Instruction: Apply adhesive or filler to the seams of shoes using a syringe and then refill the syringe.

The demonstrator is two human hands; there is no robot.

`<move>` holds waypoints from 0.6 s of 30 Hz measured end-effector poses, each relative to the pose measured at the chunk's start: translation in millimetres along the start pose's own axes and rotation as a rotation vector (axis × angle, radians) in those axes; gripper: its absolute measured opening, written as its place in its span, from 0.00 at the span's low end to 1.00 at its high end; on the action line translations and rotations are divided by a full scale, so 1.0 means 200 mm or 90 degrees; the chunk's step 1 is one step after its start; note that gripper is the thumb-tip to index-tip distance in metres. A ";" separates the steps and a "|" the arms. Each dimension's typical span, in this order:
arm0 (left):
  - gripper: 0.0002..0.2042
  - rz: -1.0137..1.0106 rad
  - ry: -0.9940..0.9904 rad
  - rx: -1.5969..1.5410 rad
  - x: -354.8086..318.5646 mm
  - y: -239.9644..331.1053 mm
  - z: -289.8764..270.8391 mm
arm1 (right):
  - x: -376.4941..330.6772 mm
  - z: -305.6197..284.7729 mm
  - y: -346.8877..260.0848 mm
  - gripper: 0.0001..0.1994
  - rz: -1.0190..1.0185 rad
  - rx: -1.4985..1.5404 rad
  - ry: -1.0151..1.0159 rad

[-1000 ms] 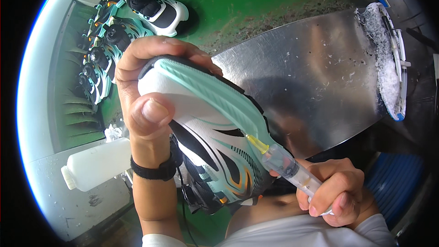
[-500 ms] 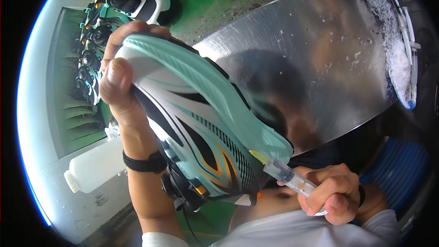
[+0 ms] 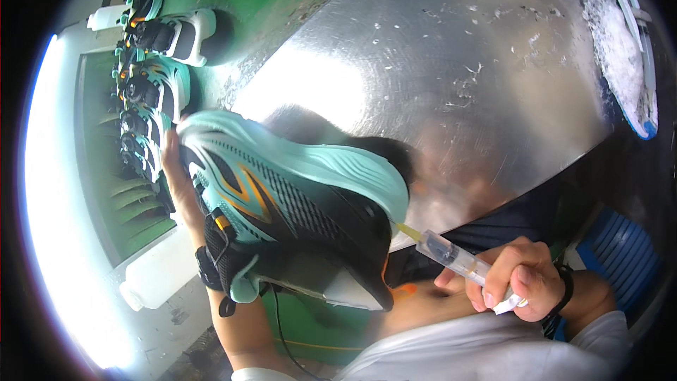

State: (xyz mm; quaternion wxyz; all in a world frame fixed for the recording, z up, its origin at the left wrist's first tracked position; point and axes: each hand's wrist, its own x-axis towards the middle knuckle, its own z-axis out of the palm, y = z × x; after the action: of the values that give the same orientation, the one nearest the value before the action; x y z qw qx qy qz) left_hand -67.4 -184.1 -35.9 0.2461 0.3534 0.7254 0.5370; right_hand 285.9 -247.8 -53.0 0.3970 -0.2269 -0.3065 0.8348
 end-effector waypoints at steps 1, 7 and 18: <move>0.23 0.002 -0.009 0.003 -0.02 0.00 -0.01 | 0.01 -0.02 0.00 0.12 -0.005 0.005 0.006; 0.23 -0.114 -0.043 -0.027 -0.21 -0.03 -0.25 | 0.07 -0.05 0.05 0.12 -0.037 -0.024 -0.061; 0.21 -0.273 -0.135 -0.113 -0.59 0.03 -0.25 | 0.11 -0.08 0.13 0.06 -0.193 -0.149 -0.132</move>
State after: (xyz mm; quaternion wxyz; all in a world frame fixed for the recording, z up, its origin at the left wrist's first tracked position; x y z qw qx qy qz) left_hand -28.1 -305.9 -17.8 0.4593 0.2226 0.7040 0.4938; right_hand 270.1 -237.1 -85.5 0.4554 -0.1354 -0.4711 0.7432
